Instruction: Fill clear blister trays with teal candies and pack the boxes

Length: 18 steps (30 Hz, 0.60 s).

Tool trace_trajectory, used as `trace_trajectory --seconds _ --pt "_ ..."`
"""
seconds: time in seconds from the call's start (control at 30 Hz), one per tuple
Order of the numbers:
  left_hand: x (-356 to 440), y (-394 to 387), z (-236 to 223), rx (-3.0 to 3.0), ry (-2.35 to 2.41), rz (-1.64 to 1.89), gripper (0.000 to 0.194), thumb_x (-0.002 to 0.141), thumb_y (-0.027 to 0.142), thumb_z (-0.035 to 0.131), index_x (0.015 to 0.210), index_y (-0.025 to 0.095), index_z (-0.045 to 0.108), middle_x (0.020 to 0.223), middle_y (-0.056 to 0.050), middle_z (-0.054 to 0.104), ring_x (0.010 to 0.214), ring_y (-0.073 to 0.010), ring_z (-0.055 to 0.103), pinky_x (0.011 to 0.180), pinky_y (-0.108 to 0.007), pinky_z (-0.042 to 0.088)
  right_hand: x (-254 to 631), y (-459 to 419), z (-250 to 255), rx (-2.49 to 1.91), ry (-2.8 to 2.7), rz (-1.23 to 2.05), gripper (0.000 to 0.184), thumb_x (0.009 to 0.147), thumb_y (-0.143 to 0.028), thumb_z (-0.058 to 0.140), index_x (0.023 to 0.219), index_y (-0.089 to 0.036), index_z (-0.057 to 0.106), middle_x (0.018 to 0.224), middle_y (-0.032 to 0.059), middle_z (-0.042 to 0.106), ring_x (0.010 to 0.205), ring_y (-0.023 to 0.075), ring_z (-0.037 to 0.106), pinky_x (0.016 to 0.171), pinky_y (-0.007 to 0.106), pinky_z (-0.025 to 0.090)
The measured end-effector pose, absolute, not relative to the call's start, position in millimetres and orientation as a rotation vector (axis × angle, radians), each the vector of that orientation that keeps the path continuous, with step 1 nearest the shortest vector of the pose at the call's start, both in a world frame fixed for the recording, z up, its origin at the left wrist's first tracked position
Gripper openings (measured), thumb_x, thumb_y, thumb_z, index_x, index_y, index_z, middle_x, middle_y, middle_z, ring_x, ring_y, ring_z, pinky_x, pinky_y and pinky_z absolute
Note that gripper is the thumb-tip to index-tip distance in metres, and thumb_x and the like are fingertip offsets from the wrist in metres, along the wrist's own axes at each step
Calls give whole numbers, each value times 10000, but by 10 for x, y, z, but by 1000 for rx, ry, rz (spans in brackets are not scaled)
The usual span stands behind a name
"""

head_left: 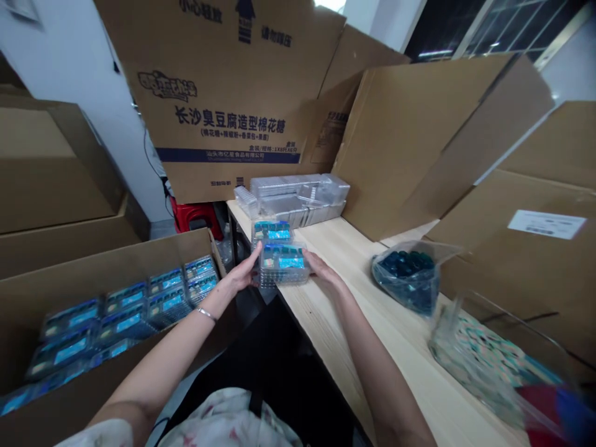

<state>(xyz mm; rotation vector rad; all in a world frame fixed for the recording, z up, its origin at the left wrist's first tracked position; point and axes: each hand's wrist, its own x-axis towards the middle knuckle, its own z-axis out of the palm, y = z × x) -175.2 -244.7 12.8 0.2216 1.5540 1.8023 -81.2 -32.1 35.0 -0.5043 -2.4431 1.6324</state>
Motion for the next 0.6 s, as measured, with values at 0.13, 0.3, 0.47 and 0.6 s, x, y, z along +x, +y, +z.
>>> trace_trajectory --seconds 0.13,0.3,0.47,0.6 --pt "-1724 -2338 133 82 1444 1736 766 592 807 452 1030 193 583 965 -135 668 900 -320 581 774 -504 412 -808 -320 228 -447 -2275 1955 573 767 -640 459 1120 -209 595 1130 65 634 985 234 583 748 313 457" --pt "-1482 -2304 116 -6 1437 1848 613 633 715 539 923 179 601 775 -79 672 708 -246 598 712 -445 447 -766 -407 202 -541 -2114 2125 526 736 -618 515 1054 -214 627 1030 56 677 890 210 613 730 305 454" --pt "-1278 -2463 331 -9 1378 1971 520 651 653 586 876 185 616 684 -45 662 615 -210 597 635 -365 463 -583 -606 399 -461 -2050 2150 519 760 -608 487 1042 -199 636 995 62 685 835 193 613 693 287 448" --pt "-1488 -2541 804 145 1411 1968 520 691 655 541 872 174 621 635 -47 655 565 -204 589 629 -362 465 -760 -650 870 -376 -2089 2022 483 783 -591 468 1005 -200 642 983 57 681 846 183 597 701 281 446"
